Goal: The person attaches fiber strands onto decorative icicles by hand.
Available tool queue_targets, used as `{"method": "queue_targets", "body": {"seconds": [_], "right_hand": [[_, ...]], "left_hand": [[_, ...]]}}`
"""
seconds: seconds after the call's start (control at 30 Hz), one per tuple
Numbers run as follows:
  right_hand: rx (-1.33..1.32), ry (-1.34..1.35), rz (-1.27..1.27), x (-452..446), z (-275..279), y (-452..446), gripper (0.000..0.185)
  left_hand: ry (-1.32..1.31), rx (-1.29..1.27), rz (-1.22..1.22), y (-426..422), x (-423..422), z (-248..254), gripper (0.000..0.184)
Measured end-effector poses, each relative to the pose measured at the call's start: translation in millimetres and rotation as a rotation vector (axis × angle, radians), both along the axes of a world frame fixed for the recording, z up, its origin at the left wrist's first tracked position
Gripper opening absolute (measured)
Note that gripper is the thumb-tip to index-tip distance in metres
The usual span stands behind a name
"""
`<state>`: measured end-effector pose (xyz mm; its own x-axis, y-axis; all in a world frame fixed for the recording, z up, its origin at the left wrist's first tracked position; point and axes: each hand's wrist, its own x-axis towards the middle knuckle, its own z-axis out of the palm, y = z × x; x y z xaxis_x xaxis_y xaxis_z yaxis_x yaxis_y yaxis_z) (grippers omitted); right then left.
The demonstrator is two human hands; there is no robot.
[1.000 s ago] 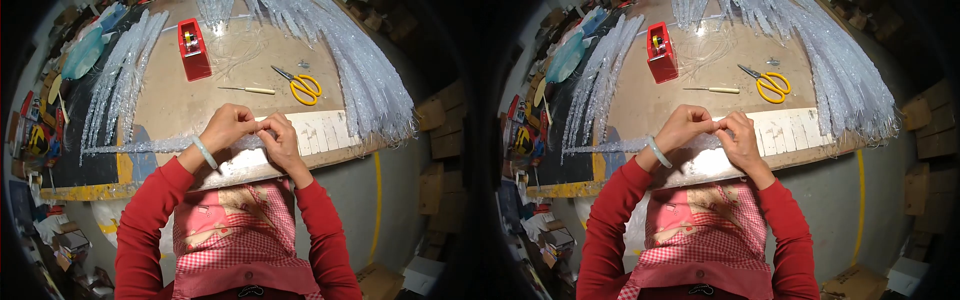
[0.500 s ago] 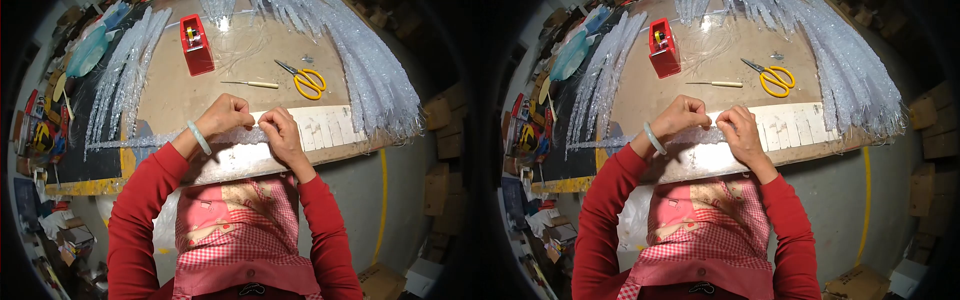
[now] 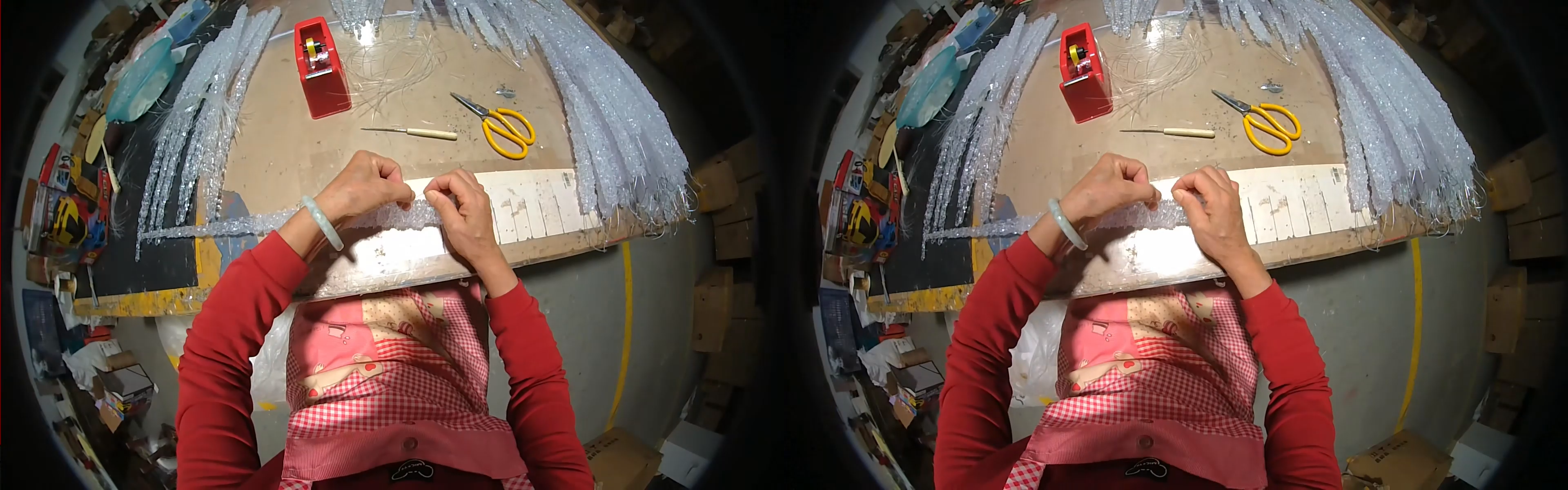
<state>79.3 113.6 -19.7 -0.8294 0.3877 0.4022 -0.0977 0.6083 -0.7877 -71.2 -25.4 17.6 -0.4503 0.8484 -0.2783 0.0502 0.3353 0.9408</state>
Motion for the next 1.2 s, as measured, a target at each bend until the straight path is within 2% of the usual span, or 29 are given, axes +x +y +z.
{"method": "queue_targets", "body": {"seconds": [0.07, 0.23, 0.33, 0.47, 0.53, 0.6, 0.8, 0.9, 1.13, 1.2], "right_hand": [[-0.021, -0.008, 0.011, -0.6, 0.5, 0.5, 0.005], [0.198, 0.037, 0.053, -1.5, 3.5, -2.5, 0.009], [0.214, 0.082, 0.071, -3.7, 11.1, -4.6, 0.010], [0.175, 0.024, 0.093, -9.5, 8.8, -2.5, 0.009], [0.070, 0.024, 0.093, -10.8, 8.8, -1.8, 0.007], [0.053, 0.020, 0.086, -9.7, 9.4, -1.6, 0.007], [0.005, 0.010, 0.050, -6.1, 6.2, 2.1, 0.008], [-0.014, -0.003, 0.067, -3.0, 10.1, 3.5, 0.008], [0.020, 0.011, 0.077, 5.1, 8.4, 9.2, 0.007], [0.028, 0.017, 0.067, 6.7, 6.2, 9.9, 0.007]], "left_hand": [[-0.026, -0.013, 0.025, 0.8, 0.6, 2.2, 0.016], [-0.033, -0.053, 0.055, 0.7, -2.2, -0.7, 0.011], [-0.044, -0.045, 0.067, 0.8, -3.8, -2.8, 0.008], [-0.136, 0.014, 0.067, -2.1, -5.8, -4.2, 0.007], [-0.190, 0.047, 0.070, -6.6, -6.3, -2.9, 0.008], [-0.271, 0.092, 0.082, -12.4, -4.7, 0.0, 0.013], [-0.109, 0.161, 0.056, -21.6, 3.5, -6.0, 0.016], [-0.138, 0.225, 0.068, -17.5, 4.6, -6.0, 0.018], [-0.172, 0.170, 0.043, -5.4, 8.9, 7.2, 0.016], [-0.060, 0.116, 0.034, -1.5, 12.9, 13.8, 0.010]]}}
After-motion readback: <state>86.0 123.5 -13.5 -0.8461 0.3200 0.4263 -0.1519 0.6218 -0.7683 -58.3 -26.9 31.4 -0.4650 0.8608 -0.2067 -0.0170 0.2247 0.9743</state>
